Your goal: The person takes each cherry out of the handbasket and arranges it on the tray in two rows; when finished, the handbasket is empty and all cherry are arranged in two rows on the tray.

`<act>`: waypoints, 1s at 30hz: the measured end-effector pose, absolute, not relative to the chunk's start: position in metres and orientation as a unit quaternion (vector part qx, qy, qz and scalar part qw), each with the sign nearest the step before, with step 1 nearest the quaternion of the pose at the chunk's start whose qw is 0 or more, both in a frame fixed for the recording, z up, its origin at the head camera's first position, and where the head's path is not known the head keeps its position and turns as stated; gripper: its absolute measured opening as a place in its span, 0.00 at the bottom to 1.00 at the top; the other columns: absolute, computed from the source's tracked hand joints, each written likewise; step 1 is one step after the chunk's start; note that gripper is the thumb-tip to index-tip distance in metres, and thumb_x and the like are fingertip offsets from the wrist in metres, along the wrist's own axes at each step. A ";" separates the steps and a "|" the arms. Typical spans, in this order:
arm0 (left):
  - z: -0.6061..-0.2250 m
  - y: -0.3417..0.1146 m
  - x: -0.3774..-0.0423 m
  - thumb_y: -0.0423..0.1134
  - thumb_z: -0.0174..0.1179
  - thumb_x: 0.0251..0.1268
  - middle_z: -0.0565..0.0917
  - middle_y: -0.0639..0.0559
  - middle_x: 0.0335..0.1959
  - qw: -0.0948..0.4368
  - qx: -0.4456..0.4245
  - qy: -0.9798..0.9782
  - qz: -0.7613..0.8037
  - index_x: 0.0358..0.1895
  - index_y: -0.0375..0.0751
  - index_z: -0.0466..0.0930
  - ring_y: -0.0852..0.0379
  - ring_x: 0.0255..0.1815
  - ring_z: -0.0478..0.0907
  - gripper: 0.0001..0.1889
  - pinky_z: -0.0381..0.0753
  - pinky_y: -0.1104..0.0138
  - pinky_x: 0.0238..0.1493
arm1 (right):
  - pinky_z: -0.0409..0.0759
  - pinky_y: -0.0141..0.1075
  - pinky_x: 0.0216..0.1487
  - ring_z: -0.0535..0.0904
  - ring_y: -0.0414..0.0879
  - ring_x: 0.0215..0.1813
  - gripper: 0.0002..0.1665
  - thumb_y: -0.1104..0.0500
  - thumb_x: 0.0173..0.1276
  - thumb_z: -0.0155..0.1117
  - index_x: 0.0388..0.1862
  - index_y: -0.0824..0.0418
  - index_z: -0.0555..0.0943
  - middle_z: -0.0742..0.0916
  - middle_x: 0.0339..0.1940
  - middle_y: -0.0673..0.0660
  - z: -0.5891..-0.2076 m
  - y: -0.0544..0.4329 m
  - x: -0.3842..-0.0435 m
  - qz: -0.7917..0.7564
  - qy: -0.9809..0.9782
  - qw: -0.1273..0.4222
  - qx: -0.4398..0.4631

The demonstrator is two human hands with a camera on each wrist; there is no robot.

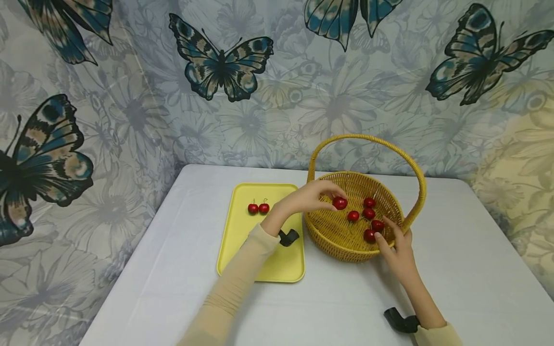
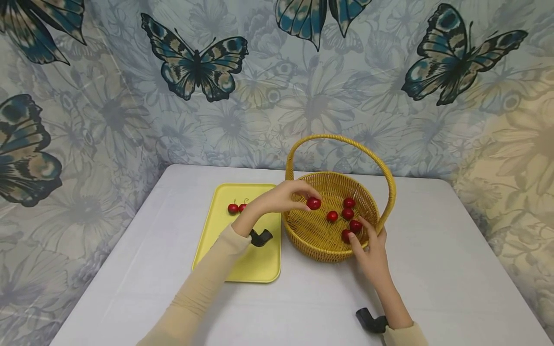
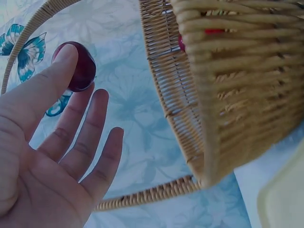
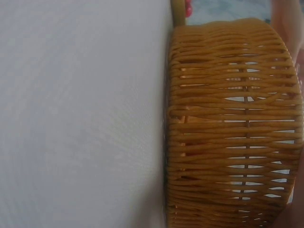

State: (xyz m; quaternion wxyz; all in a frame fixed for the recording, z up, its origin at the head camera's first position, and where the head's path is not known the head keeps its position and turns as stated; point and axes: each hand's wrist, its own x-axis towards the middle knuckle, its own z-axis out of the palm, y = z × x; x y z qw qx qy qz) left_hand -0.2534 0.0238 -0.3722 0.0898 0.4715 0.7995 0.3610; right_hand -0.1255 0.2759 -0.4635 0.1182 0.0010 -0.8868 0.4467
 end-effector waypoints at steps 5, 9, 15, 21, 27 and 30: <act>-0.371 0.006 -0.249 0.41 0.63 0.58 0.78 0.58 0.51 0.081 0.460 0.797 0.382 0.53 0.47 0.78 0.66 0.46 0.73 0.18 0.75 0.69 0.51 | 0.58 0.76 0.48 0.53 0.78 0.64 0.33 0.53 0.70 0.51 0.72 0.58 0.58 0.46 0.71 0.74 -0.465 0.275 -0.126 0.448 -0.886 0.120 0.001; -0.371 -0.009 -0.245 0.41 0.64 0.58 0.78 0.59 0.51 0.074 0.443 0.797 0.403 0.53 0.49 0.78 0.66 0.45 0.74 0.18 0.76 0.65 0.52 | 0.57 0.76 0.48 0.53 0.79 0.64 0.33 0.53 0.71 0.51 0.72 0.57 0.58 0.45 0.71 0.74 -0.465 0.276 -0.125 0.450 -0.885 0.116 0.000; -0.376 -0.034 -0.242 0.41 0.65 0.57 0.79 0.61 0.49 0.072 0.410 0.805 0.423 0.53 0.52 0.78 0.67 0.49 0.73 0.19 0.74 0.67 0.53 | 0.58 0.76 0.48 0.54 0.79 0.63 0.33 0.53 0.70 0.51 0.72 0.57 0.58 0.46 0.70 0.75 -0.465 0.276 -0.126 0.449 -0.886 0.118 0.001; -0.384 -0.056 -0.242 0.38 0.66 0.55 0.80 0.59 0.45 0.051 0.389 0.818 0.421 0.52 0.48 0.79 0.65 0.46 0.74 0.18 0.74 0.64 0.53 | 0.58 0.76 0.49 0.53 0.78 0.64 0.33 0.53 0.70 0.51 0.72 0.57 0.58 0.46 0.70 0.74 -0.466 0.277 -0.127 0.452 -0.885 0.115 -0.001; -0.395 -0.075 -0.245 0.36 0.67 0.53 0.80 0.59 0.45 0.041 0.359 0.838 0.408 0.50 0.49 0.79 0.63 0.45 0.74 0.18 0.74 0.66 0.51 | 0.57 0.76 0.48 0.53 0.78 0.64 0.33 0.53 0.71 0.51 0.72 0.58 0.58 0.46 0.70 0.74 -0.464 0.276 -0.126 0.453 -0.884 0.114 0.001; -0.400 -0.083 -0.247 0.36 0.67 0.53 0.80 0.58 0.46 0.042 0.347 0.845 0.406 0.50 0.46 0.79 0.62 0.45 0.74 0.18 0.73 0.65 0.53 | 0.58 0.76 0.48 0.54 0.78 0.64 0.33 0.53 0.71 0.51 0.72 0.58 0.58 0.47 0.70 0.75 -0.464 0.276 -0.127 0.452 -0.884 0.116 0.001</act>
